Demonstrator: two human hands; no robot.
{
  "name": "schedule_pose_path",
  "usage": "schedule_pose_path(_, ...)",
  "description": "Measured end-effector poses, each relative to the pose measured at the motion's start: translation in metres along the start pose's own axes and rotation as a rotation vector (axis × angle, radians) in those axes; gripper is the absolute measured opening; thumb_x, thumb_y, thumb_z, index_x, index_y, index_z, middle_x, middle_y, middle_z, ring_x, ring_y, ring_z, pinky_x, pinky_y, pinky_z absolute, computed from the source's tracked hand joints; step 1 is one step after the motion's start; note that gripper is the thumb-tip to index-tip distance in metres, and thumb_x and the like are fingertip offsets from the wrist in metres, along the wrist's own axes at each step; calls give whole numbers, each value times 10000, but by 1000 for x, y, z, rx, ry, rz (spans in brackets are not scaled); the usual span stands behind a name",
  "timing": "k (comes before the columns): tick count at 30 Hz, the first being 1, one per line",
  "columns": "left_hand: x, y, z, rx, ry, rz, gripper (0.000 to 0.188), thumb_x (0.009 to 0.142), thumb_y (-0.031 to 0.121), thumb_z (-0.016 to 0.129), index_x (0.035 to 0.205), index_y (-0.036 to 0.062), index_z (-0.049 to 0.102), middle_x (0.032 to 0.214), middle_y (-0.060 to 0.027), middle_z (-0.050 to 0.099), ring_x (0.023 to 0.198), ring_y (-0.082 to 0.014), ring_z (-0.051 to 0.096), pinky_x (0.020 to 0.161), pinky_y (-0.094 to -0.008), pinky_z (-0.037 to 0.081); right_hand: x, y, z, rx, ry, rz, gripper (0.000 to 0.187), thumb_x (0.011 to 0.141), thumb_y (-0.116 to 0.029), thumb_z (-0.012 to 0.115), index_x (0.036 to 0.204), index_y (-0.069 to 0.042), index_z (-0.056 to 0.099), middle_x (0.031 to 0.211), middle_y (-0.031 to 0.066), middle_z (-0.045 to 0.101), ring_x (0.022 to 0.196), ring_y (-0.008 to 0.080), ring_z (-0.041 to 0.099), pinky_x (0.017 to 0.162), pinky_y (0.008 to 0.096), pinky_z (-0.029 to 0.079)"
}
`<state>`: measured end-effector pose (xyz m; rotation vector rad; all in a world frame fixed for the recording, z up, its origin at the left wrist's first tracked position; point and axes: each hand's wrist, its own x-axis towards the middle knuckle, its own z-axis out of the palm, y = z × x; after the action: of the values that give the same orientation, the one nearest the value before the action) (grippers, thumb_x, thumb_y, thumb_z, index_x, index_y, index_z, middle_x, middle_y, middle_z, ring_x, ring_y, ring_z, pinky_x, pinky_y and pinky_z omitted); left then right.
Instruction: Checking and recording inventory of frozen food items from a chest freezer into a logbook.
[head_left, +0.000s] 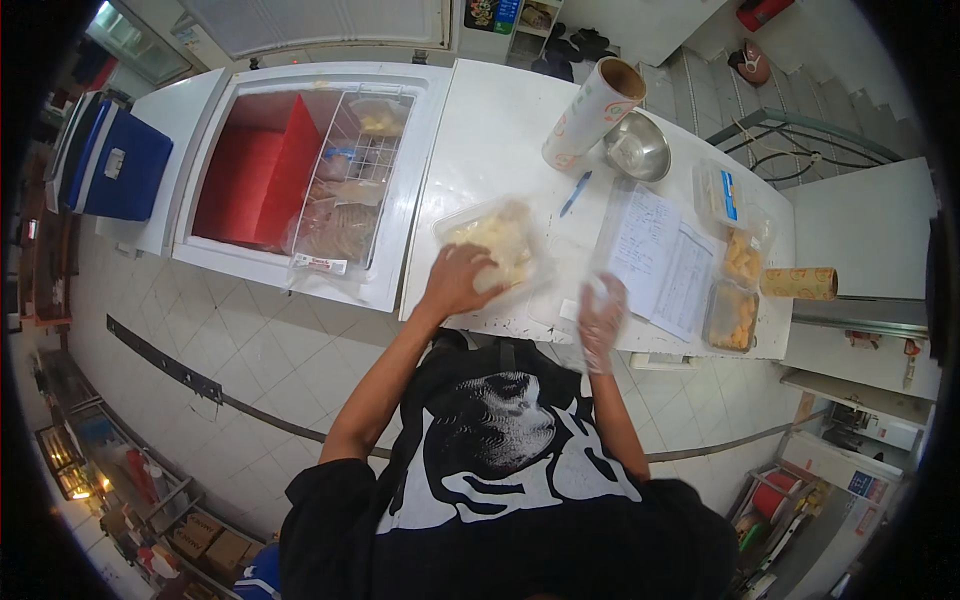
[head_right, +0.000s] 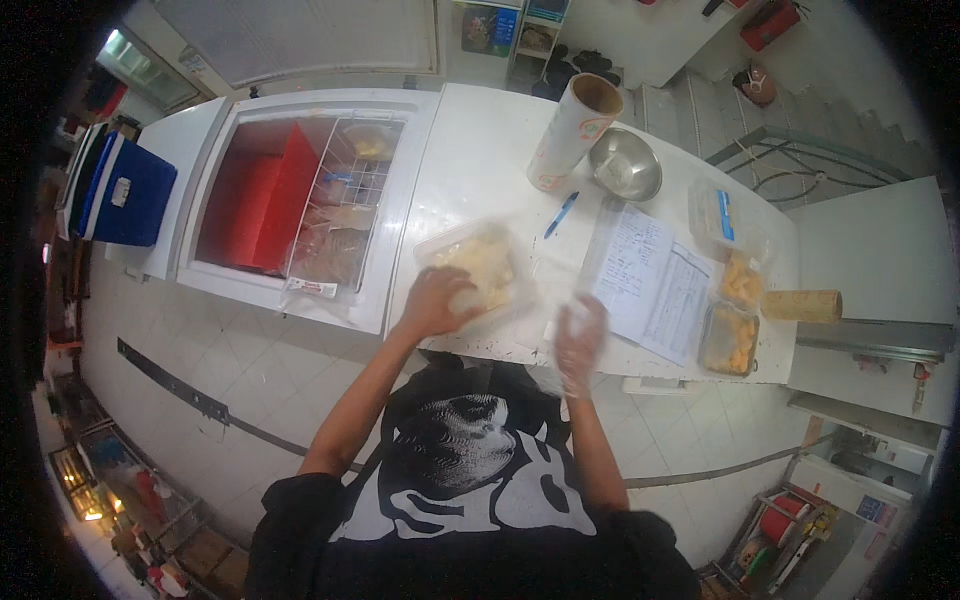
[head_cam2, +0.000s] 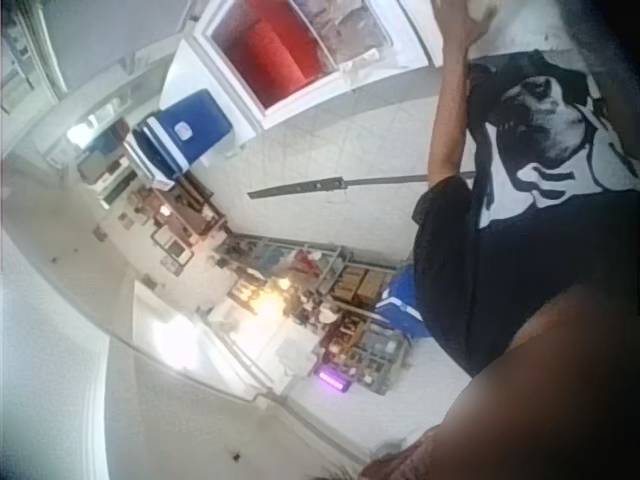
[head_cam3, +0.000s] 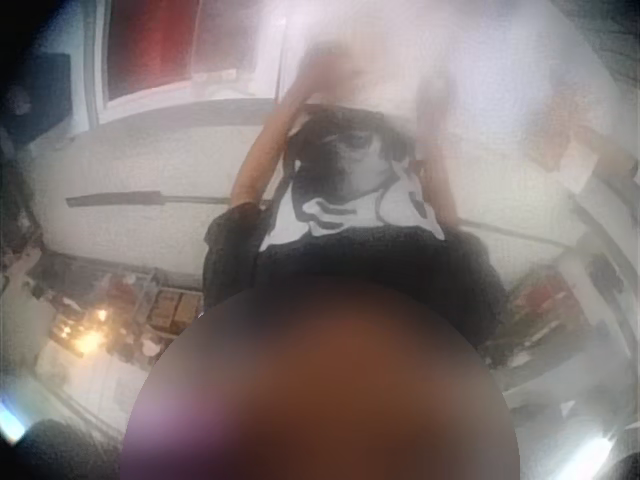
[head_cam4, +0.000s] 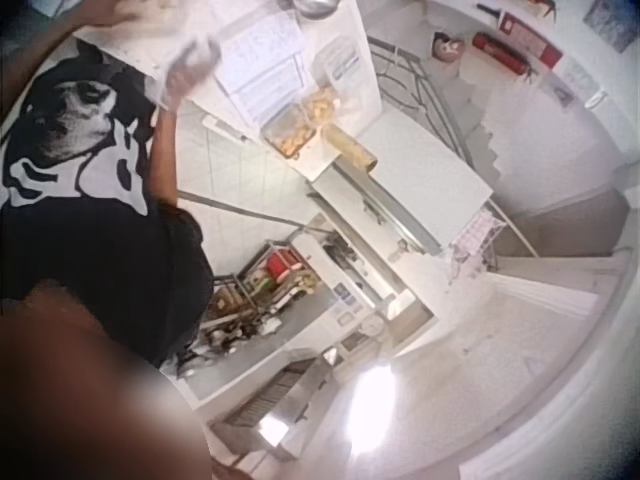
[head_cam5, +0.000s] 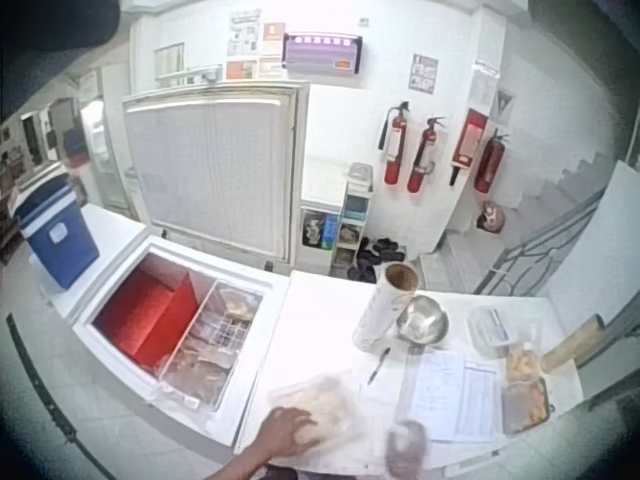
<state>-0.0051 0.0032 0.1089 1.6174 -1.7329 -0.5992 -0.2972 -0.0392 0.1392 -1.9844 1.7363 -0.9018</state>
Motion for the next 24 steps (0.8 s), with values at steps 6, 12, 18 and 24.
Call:
schedule_pose_path(6, -15, 7, 18, 291, -209, 50, 558, 813, 615, 759, 1160, 179, 739, 1395, -62, 611, 1373, -282, 501, 1168, -526, 309, -65, 119, 3, 184, -166, 780, 608, 914, -336, 794, 1339, 27, 555, 1106, 144, 660, 904, 226, 648, 754, 395, 573)
schedule_pose_path(12, -1, -21, 14, -10, -348, -61, 289, 886, 377, 749, 1078, 161, 757, 1095, -63, 740, 1064, -302, 677, 927, -450, 505, -2, 27, -25, 278, -112, 223, 427, 991, -239, 715, 1367, -65, 611, 1033, 77, 708, 721, 136, 605, 633, 298, 548)
schedule_pose_path(18, 0, -11, 35, 247, -63, -95, 210, 859, 242, 742, 1027, 116, 733, 980, -68, 713, 1010, -314, 657, 945, -482, 455, 34, -62, 53, -6, -262, -516, 495, 900, -135, 671, 1391, -102, 622, 1320, 199, 617, 1168, 404, 614, 957, 487, 524)
schedule_pose_path(24, -53, -9, 23, 57, 619, -324, 545, 799, 67, 684, 1304, 26, 482, 1335, -189, 484, 1306, -388, 446, 1114, -499, 313, -7, -79, 68, -84, -472, -711, 510, 936, -286, 627, 1408, -96, 588, 1382, 196, 582, 1242, 408, 567, 1000, 557, 459)
